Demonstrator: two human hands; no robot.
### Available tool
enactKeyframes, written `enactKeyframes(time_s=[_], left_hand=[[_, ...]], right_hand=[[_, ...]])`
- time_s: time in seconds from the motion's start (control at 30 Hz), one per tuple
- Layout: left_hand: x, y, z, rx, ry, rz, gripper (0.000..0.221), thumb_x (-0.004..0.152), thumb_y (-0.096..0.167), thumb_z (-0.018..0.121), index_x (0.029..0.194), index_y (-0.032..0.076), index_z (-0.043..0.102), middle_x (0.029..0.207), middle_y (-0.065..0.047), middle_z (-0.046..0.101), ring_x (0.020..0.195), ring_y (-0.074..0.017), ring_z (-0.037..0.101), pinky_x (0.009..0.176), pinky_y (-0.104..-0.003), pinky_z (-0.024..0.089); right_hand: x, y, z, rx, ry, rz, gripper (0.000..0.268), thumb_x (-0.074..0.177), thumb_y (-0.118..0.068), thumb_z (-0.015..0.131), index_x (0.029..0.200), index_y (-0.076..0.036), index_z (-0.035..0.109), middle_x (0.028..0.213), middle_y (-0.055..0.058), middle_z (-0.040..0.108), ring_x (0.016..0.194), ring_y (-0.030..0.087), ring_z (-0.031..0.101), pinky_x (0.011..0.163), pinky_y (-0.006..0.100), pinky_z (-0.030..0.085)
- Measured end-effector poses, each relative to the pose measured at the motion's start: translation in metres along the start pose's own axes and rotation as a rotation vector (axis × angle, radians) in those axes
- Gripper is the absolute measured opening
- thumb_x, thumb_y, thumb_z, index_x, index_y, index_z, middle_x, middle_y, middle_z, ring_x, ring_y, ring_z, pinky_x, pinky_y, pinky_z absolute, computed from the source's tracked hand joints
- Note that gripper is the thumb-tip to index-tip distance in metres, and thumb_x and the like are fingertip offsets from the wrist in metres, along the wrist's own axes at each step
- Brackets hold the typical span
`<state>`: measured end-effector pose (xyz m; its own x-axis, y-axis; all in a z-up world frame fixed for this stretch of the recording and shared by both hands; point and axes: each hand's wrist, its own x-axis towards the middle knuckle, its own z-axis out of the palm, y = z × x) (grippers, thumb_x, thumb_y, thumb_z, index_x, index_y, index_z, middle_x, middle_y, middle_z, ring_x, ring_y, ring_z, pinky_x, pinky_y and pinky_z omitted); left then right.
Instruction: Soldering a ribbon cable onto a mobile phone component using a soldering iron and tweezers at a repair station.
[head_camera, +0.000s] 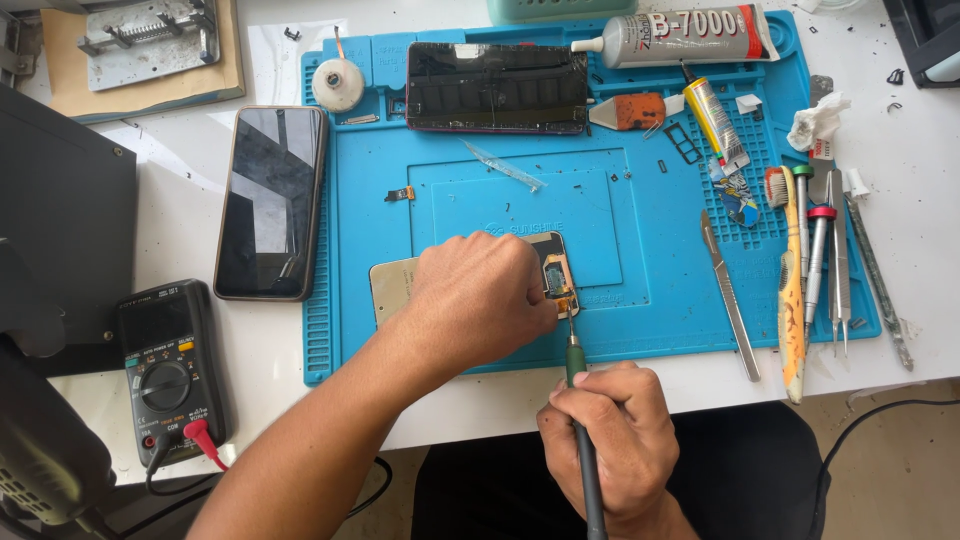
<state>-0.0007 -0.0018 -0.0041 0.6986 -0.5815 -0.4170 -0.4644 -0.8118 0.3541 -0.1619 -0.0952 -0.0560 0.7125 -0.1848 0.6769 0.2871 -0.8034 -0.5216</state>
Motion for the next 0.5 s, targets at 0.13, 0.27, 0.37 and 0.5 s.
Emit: enactKeyframes(time_s=[0.13,0.27,0.37,0.5], left_hand=[[-0.001,0.000,-0.001,0.000,0.002,-0.002,0.042,0.079,0.028,0.066,0.051,0.020,0.034,0.054,0.003,0.028,0.064,-0.0275,0.021,0.049,-0.037,0.027],[-0.003,0.001,-0.006,0.010,-0.022,-0.026,0.043,0.083,0.031,0.067,0.050,0.020,0.040,0.054,0.003,0.035,0.059,-0.0268,0.029,0.049,-0.037,0.031],[-0.006,0.003,-0.010,0.003,-0.031,-0.017,0.042,0.084,0.028,0.064,0.051,0.020,0.040,0.054,0.004,0.035,0.057,-0.0240,0.029,0.049,-0.036,0.029],[-0.008,0.002,-0.012,-0.017,-0.032,0.004,0.036,0.086,0.023,0.062,0.054,0.021,0.046,0.055,0.005,0.043,0.056,-0.0208,0.036,0.049,-0.036,0.030]], right_hand=[[-0.001,0.001,-0.010,0.058,0.017,-0.014,0.016,0.080,0.014,0.073,0.084,-0.001,0.068,0.090,0.015,0.055,0.068,0.026,0.062,0.068,0.034,0.062],[-0.002,0.000,-0.025,-0.062,0.128,0.173,0.011,0.087,-0.003,0.079,0.088,-0.007,0.069,0.098,0.014,0.066,0.084,0.022,0.069,0.077,0.030,0.058],[-0.008,0.016,-0.030,0.302,0.273,0.460,0.019,0.088,-0.007,0.077,0.103,-0.003,0.067,0.114,0.016,0.066,0.091,0.024,0.072,0.078,0.031,0.061],[-0.029,0.051,-0.044,1.168,0.421,0.742,0.048,0.092,-0.015,0.056,0.135,0.007,0.062,0.130,0.019,0.067,0.114,0.037,0.069,0.092,0.047,0.057]])
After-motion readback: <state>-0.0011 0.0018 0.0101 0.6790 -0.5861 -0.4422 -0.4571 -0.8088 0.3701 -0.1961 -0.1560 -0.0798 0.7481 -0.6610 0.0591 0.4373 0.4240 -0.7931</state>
